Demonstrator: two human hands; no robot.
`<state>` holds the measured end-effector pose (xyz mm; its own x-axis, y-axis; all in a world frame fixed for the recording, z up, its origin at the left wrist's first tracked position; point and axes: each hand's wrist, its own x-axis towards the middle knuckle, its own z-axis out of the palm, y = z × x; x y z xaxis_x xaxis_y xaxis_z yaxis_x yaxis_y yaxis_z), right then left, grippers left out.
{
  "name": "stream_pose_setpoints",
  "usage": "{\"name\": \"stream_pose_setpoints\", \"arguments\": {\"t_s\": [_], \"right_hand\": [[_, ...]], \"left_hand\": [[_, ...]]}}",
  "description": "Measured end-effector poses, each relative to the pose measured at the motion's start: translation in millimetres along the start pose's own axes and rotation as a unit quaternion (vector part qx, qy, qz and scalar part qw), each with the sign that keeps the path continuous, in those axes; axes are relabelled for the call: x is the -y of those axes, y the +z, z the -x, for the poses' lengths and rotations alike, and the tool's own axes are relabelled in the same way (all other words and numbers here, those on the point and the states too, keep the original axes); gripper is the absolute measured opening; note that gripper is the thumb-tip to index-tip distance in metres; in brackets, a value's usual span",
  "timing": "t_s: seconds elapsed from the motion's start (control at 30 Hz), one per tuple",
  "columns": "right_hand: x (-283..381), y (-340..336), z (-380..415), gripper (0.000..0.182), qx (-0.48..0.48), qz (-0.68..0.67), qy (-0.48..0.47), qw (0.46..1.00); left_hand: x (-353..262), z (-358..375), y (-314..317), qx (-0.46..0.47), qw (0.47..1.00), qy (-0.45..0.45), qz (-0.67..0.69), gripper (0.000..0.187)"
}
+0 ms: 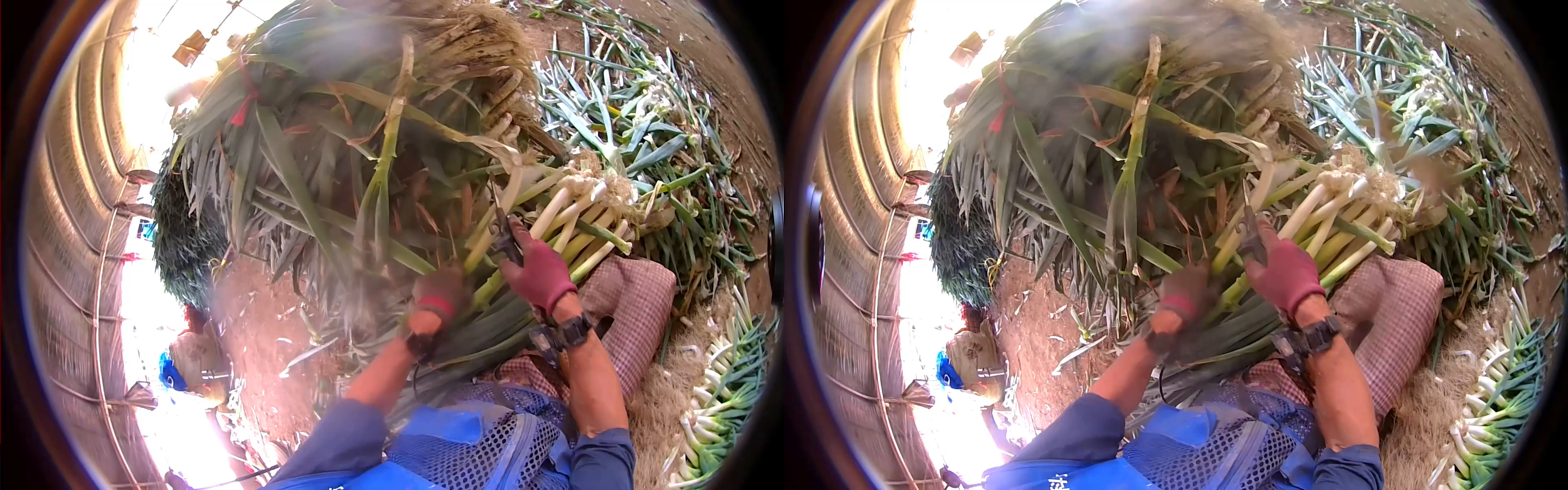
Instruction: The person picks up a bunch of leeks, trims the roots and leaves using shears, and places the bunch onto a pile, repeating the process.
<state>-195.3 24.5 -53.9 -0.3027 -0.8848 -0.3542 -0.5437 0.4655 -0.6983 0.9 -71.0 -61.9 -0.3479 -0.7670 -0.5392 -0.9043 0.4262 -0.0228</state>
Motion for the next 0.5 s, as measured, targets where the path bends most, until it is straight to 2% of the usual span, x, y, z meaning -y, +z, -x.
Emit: {"name": "stream_pose_setpoints", "arguments": {"t_s": [0.07, 0.1, 0.17, 0.23, 0.3, 0.33, 0.4, 0.43, 0.5], "right_hand": [[-11, 3, 9, 0.080, -0.047, -0.044, -0.057, 0.996], [-9, -3, 13, 0.081, -0.049, -0.084, -0.058, 0.994], [-17, 0, 13, 0.081, -0.072, -0.093, -0.059, 0.991], [-26, 8, 14, 0.079, -0.106, -0.111, -0.084, 0.985], [-12, 3, 29, 0.080, -0.075, -0.106, -0.104, 0.986], [-4, 0, 36, 0.080, -0.046, -0.100, -0.121, 0.987], [7, -3, 44, 0.079, -0.041, -0.107, -0.128, 0.985], [13, -8, 48, 0.079, -0.024, -0.112, -0.116, 0.987], [18, -8, 52, 0.078, -0.007, -0.118, -0.103, 0.988]], "left_hand": [[-5, 31, -9, -0.044, 0.995, 0.083, 0.028, 0.058], [-2, 39, -29, -0.018, 0.996, 0.089, 0.005, 0.058], [27, 24, -50, -0.166, 0.967, 0.095, 0.170, 0.057], [47, -2, -86, -0.365, 0.902, 0.071, 0.220, 0.057], [76, -50, -113, -0.508, 0.855, 0.041, 0.097, 0.060], [78, -65, -120, -0.511, 0.853, 0.042, 0.097, 0.060], [77, -88, -133, -0.463, 0.875, -0.058, 0.131, 0.060], [77, -96, -136, -0.465, 0.874, -0.055, 0.131, 0.060], [78, -111, -138, -0.413, 0.881, -0.024, 0.232, 0.056]]}}
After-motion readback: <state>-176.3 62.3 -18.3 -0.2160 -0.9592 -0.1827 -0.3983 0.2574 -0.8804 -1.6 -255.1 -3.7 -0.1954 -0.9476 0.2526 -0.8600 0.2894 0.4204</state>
